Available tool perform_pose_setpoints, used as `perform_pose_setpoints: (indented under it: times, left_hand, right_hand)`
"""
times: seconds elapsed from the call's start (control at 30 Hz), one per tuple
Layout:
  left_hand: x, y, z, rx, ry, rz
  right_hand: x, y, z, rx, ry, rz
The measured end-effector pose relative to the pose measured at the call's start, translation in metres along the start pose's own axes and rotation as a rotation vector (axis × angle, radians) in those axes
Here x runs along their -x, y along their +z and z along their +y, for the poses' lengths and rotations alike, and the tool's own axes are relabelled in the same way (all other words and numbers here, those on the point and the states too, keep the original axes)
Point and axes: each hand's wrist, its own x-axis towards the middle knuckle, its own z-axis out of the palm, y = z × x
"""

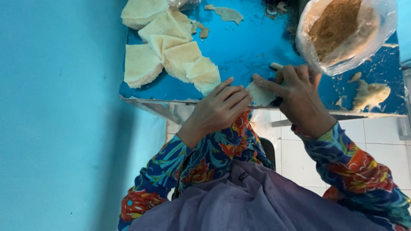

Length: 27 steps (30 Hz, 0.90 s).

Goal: The person sits at a blue table and shapes pieces of white dough by hand, pressing and folding flat dough pieces and rolling small portions into stick shapes. They occasionally dip the shaped dough pieces into a bowl of brown powder and set the finished pieces on the table.

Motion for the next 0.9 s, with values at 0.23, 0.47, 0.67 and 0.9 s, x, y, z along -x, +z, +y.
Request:
perform_pose_setpoints:
  times: [0.23, 0.47, 0.67, 0.9]
  left_hand:
    - [0.001, -0.004, 0.002, 0.019, -0.019, 0.006]
    - [-0.008, -0.007, 0.004, 0.04, -0.023, 0.032]
    - [-0.009, -0.012, 0.007, 0.047, -0.022, 0.052]
    - [-0.014, -0.016, 0.007, 0.047, -0.033, 0.054]
  right_hand:
    - [0.004, -0.012, -0.004, 0.183, 0.117, 0.015]
    - [0.009, -0.022, -0.003, -0.026, 0.119, -0.023]
    - [-0.017, -0.058, 0.023, -0.092, 0.116, 0.178]
    - [-0.089, -0.027, 0.018, -0.461, 0.109, 0.132]
